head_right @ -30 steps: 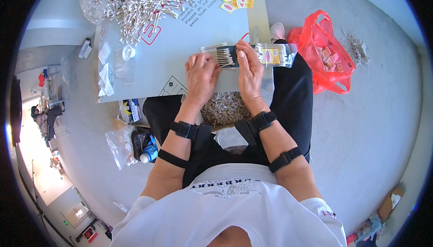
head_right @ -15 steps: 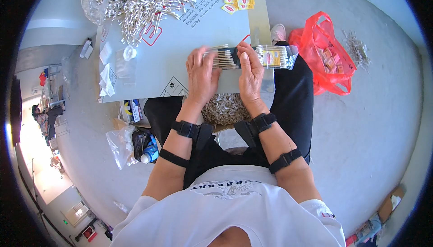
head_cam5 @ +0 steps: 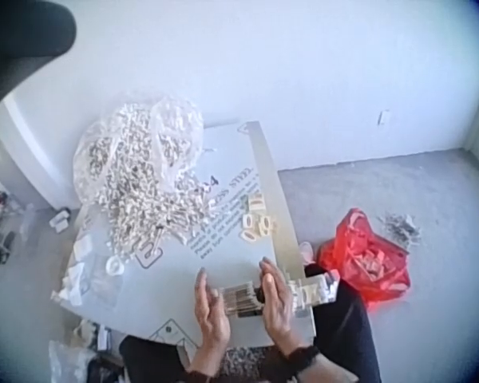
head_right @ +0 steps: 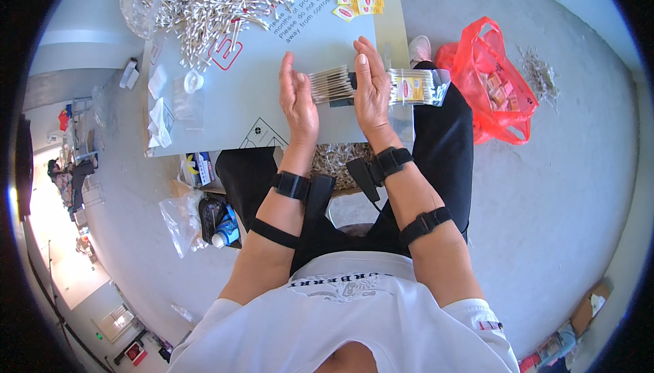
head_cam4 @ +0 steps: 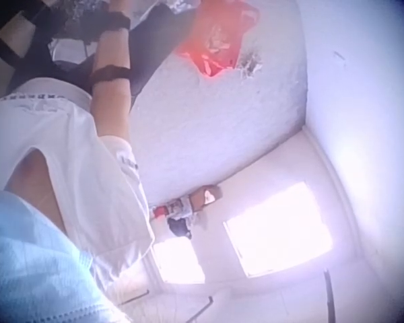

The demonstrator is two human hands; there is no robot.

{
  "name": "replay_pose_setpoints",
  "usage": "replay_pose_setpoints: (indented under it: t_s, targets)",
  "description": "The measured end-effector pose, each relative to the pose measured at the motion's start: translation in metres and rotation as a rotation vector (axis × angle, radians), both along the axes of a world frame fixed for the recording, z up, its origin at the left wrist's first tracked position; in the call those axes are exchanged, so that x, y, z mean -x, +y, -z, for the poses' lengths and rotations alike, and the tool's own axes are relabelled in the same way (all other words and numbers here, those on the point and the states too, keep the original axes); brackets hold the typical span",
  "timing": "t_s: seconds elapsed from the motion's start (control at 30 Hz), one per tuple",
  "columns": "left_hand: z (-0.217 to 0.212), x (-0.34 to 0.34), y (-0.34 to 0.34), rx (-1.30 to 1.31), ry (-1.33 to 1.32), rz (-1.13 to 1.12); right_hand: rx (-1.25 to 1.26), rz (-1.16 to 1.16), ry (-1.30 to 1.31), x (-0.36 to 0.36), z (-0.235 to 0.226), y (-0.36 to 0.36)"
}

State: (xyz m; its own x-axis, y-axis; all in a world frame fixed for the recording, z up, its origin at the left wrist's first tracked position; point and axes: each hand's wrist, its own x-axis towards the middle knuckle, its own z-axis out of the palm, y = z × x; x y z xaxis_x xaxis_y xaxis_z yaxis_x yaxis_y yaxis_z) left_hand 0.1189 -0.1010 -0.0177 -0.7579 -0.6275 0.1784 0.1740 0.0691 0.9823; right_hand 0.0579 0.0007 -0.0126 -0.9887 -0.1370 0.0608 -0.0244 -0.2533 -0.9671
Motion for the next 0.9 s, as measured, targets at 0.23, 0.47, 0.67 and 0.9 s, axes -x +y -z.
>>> replay_pose_setpoints:
  t_s: [0.23, 0.47, 0.67, 0.9]
  targets:
    - [0.008, 0.003, -0.004, -0.281, 0.125, -0.009, 0.010, -0.151, 0.021, 0.004, 0.009, 0.000]
    - [-0.021, -0.030, -0.014, 0.923, -0.186, 0.049, 0.179, -0.144, -0.124, 0.001, 0.002, -0.004]
    - [-0.026, -0.042, -0.011, 1.074, -0.247, 0.036, 0.116, -0.137, -0.089, 0.001, 0.003, -0.005]
    - [-0.030, -0.038, -0.006, 1.044, -0.238, -0.012, 0.064, -0.111, -0.056, 0.003, 0.008, -0.004]
